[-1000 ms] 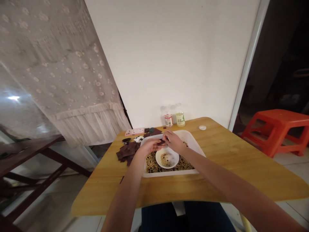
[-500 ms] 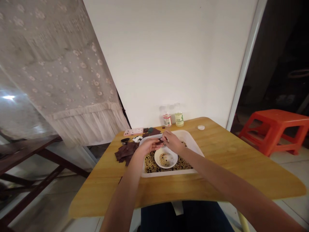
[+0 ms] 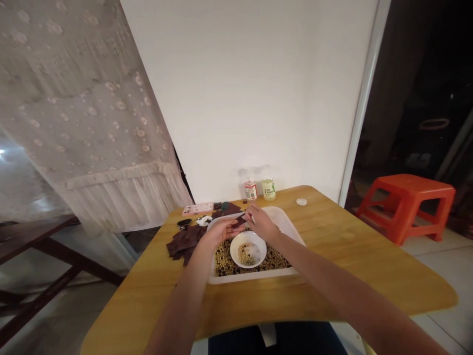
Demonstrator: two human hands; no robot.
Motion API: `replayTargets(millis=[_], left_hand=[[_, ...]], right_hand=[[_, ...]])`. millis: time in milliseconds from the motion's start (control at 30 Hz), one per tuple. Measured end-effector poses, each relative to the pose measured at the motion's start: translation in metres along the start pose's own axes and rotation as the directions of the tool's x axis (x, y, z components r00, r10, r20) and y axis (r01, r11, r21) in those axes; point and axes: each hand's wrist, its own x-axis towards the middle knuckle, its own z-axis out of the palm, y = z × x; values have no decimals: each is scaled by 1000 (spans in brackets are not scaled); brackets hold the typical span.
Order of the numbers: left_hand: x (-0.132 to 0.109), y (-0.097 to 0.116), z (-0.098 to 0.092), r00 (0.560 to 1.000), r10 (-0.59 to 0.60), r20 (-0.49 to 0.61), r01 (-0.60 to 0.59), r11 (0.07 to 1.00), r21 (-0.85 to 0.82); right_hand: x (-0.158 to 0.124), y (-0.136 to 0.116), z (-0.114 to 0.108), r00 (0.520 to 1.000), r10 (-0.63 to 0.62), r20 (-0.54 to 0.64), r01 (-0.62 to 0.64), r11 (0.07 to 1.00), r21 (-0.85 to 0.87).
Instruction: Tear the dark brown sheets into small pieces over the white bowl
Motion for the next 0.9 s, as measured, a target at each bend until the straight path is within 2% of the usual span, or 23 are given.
replayTargets(millis=[100, 267, 433, 633, 800, 900], left_hand=[[1, -1, -1, 1000, -4, 8, 4, 1000, -14], [1, -4, -3, 998, 61, 22, -60, 998, -36], [-1, -3, 0, 997, 77, -3, -77, 996, -42], [-4, 0, 3, 997, 74, -22, -75, 996, -50], [-5, 0, 3, 996, 85, -7, -85, 993, -85], [-5, -1, 2, 994, 110, 1, -110, 991, -78]], right_hand=[[-1, -1, 0, 1000, -8, 29, 8, 1000, 4], [-1, -1, 0, 1000, 22, -14, -23, 999, -24], [0, -1, 3, 998, -43, 48, 44, 999, -16], [-1, 0, -3, 999, 13, -35, -14, 1000, -28], [-1, -2, -2, 999, -37, 14, 37, 999, -17], [0, -1, -2, 1000, -20, -7, 20, 1000, -24]])
